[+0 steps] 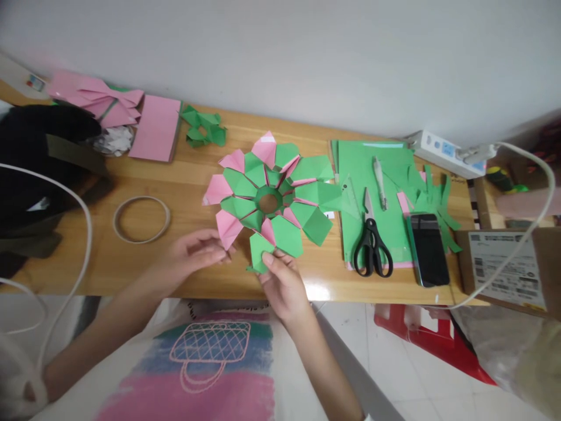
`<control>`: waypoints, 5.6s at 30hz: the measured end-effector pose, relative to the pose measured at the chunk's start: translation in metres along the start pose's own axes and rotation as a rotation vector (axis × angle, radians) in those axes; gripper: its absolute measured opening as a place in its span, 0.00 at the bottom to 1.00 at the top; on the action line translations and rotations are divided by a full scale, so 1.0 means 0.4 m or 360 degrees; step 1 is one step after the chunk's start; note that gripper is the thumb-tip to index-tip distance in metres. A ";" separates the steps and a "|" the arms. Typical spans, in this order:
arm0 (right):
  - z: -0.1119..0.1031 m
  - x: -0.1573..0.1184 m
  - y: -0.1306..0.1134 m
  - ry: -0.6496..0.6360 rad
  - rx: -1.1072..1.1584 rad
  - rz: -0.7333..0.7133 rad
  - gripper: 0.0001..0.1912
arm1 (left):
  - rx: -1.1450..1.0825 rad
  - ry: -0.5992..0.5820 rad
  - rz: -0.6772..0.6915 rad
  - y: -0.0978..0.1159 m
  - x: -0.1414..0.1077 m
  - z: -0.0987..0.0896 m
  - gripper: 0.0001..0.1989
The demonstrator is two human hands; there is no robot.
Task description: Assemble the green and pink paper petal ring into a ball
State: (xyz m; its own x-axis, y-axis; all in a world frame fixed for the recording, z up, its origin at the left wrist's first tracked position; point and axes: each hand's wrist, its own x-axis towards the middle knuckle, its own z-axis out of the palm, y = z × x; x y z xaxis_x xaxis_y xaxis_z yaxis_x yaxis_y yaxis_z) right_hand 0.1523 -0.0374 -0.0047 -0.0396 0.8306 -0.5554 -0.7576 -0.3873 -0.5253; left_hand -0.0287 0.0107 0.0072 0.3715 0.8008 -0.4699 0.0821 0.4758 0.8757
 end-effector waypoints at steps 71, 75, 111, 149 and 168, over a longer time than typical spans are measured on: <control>0.001 0.083 -0.089 0.0180 0.0044 -0.0487 0.08 | 0.1120 -0.0994 0.0348 0.272 0.266 0.048 0.08; -0.002 0.085 -0.083 0.0239 -0.0006 -0.0562 0.09 | 0.1196 -0.1009 0.0275 0.281 0.261 0.049 0.10; -0.001 0.087 -0.073 0.0406 -0.0191 -0.0807 0.10 | 0.1242 -0.0997 0.0150 0.298 0.240 0.063 0.08; -0.002 0.084 -0.053 0.0397 -0.0078 -0.0711 0.08 | 0.1182 -0.0894 0.0356 0.269 0.254 0.042 0.06; -0.007 0.077 -0.049 0.0423 -0.0209 -0.0726 0.10 | 0.1180 -0.0895 0.0307 0.266 0.262 0.045 0.06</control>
State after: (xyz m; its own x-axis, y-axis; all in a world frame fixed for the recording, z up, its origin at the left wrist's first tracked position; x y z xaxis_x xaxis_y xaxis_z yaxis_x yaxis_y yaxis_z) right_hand 0.1677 -0.0053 -0.0131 0.4532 0.8030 -0.3871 -0.5709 -0.0721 -0.8178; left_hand 0.0356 0.1387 0.0532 0.8150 0.4568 -0.3565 0.4670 -0.1536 0.8708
